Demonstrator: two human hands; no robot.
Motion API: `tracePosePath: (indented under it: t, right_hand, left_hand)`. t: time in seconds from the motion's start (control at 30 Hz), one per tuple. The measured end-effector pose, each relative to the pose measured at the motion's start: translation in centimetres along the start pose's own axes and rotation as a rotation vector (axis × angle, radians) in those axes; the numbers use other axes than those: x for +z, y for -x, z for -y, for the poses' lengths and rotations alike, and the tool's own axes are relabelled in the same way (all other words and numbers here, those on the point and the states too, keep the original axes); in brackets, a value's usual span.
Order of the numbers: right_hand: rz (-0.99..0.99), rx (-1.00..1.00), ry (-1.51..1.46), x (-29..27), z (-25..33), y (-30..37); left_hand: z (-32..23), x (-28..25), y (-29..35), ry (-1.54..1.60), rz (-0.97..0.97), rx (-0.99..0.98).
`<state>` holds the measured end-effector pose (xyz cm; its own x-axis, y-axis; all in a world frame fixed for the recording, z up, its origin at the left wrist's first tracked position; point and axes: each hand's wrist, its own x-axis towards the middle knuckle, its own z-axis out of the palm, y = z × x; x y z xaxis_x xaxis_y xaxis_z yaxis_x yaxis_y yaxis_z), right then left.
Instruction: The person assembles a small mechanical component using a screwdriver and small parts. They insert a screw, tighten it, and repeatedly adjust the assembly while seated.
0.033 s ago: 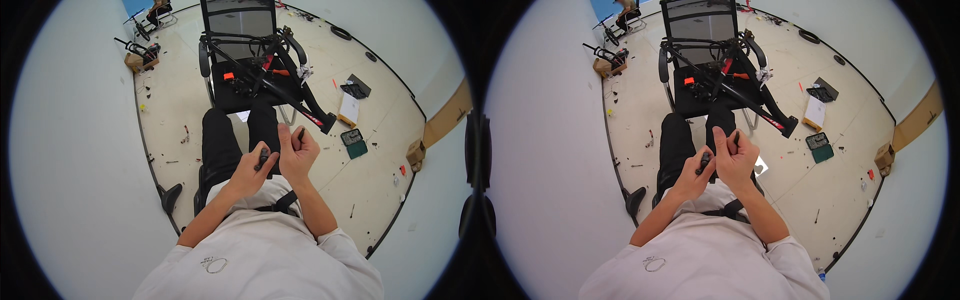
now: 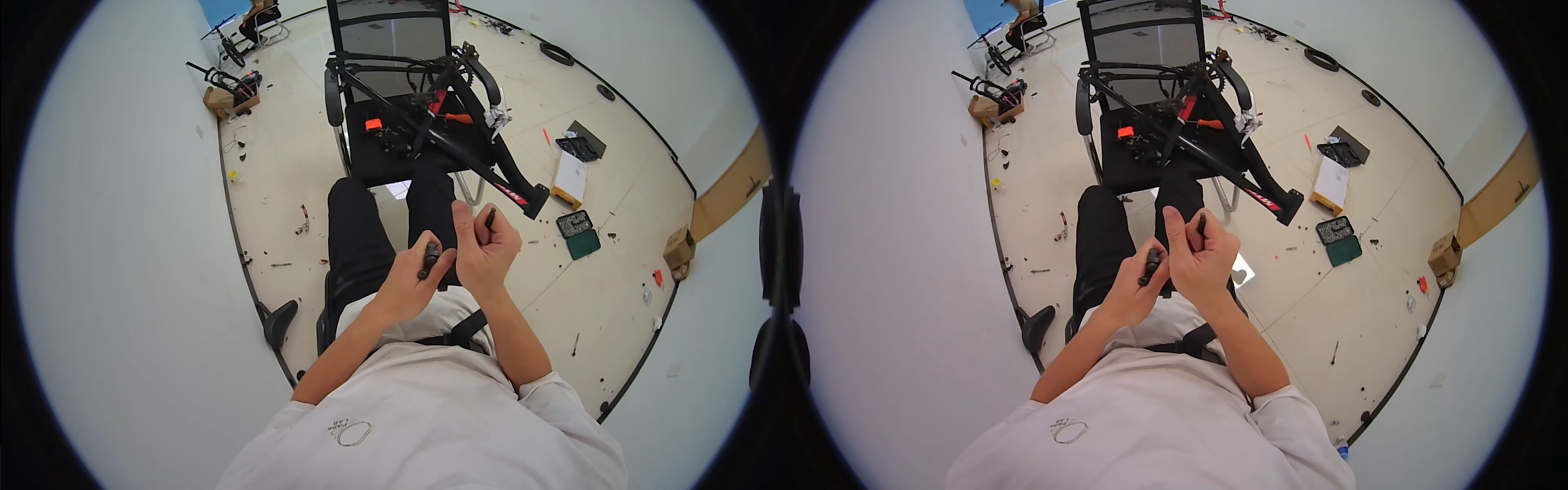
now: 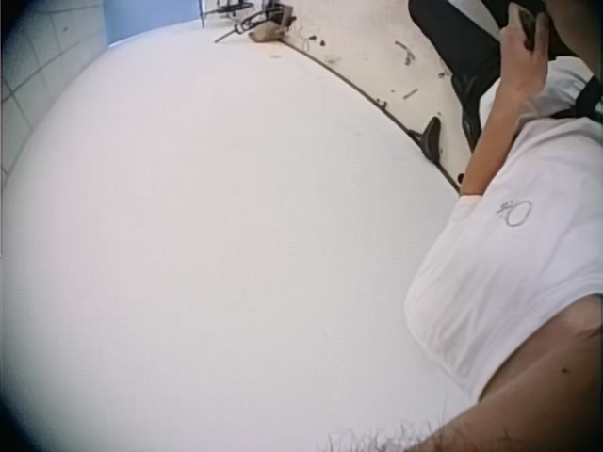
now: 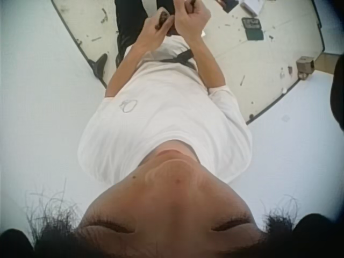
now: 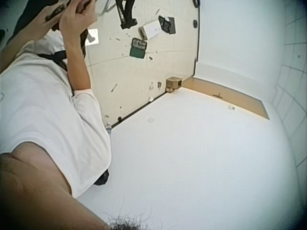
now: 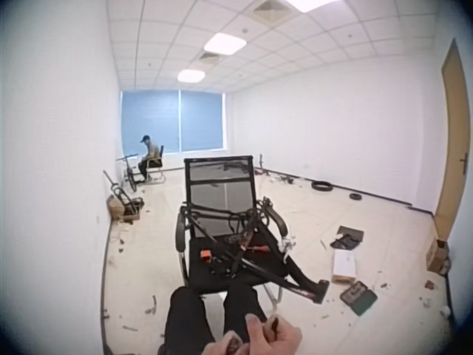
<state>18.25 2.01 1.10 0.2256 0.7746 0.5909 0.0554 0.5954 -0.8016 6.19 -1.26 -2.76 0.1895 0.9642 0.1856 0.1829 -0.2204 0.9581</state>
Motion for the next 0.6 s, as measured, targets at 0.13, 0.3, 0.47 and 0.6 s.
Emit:
tracePosePath:
  t: [0.13, 0.3, 0.47, 0.6]
  right_hand:
    - [0.022, 0.235, -0.198, -0.9, -1.9, -1.3]
    - [0.003, 0.609, -0.653, -3.3, -4.1, -4.0]
    - [0.076, 0.734, -0.717, -3.2, -5.8, -4.3]
    - [0.311, 0.651, -0.37, -3.3, -6.9, -4.1]
  left_hand:
    - [0.6, 0.5, -0.3, 0.039, -0.027, 0.075]
    - [0.9, -1.6, -0.7, 0.463, 0.025, -0.055]
    - [1.3, -3.6, -1.3, 0.512, -0.12, -0.02]
    - [0.8, -5.5, -1.2, 0.471, -0.215, 0.026]
